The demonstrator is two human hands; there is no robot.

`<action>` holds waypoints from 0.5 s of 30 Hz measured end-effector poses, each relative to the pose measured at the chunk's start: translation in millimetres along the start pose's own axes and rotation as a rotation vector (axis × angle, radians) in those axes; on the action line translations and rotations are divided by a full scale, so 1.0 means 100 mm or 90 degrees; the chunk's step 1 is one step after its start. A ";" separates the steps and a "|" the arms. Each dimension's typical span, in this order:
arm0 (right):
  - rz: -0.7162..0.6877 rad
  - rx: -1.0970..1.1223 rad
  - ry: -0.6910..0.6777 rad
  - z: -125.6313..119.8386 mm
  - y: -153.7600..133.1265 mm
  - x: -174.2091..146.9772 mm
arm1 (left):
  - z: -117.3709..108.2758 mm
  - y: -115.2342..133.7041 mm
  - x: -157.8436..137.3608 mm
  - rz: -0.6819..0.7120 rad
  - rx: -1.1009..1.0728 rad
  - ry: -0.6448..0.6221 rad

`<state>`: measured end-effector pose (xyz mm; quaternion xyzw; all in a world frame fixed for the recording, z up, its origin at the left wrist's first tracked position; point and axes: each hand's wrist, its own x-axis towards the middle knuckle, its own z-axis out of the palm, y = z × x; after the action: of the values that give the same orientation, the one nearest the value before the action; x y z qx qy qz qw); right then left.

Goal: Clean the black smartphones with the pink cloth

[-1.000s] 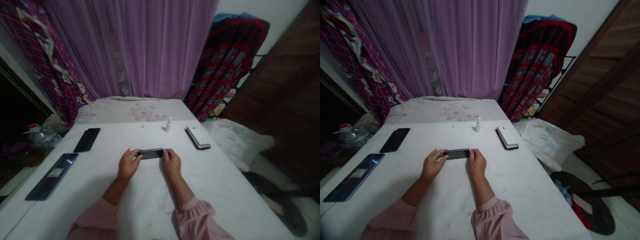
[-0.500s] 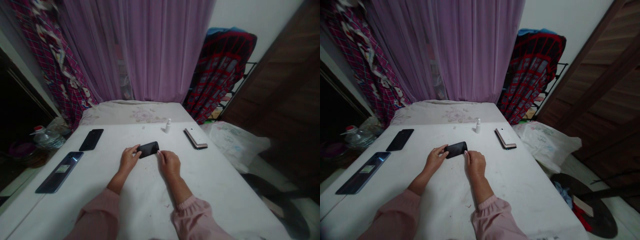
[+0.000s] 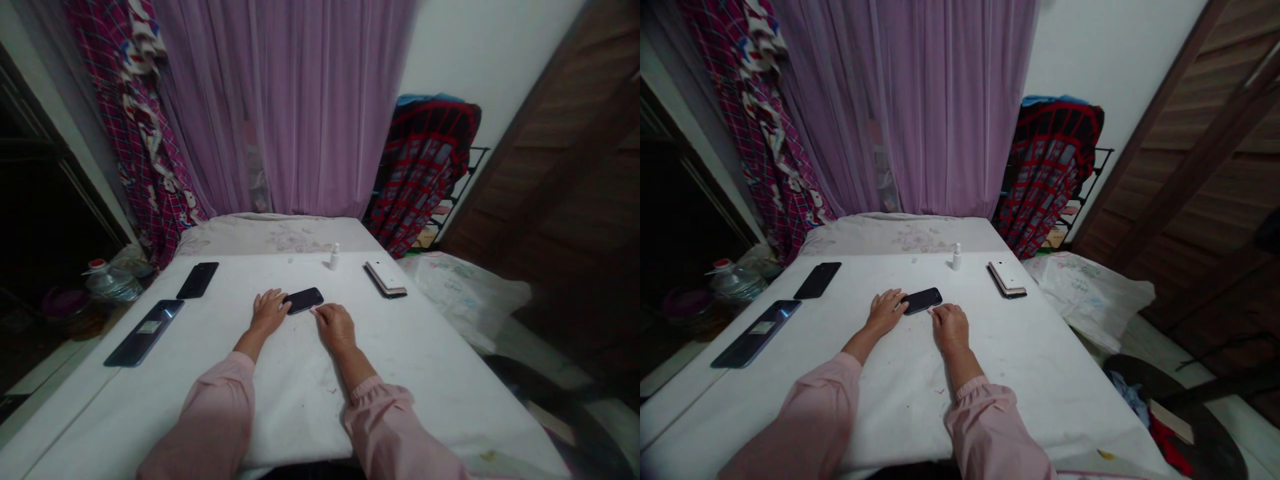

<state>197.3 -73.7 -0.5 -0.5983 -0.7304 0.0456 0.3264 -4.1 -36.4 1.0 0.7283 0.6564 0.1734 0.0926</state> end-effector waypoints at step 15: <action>0.083 0.012 0.062 0.11 0.07 0.15 | -0.04 0.04 -0.12 0.075 0.071 -0.046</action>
<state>196.7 -54.1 -6.0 -0.6430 -0.6727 0.0449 0.3634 -3.2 -48.9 4.2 0.7756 0.6171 0.1157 0.0650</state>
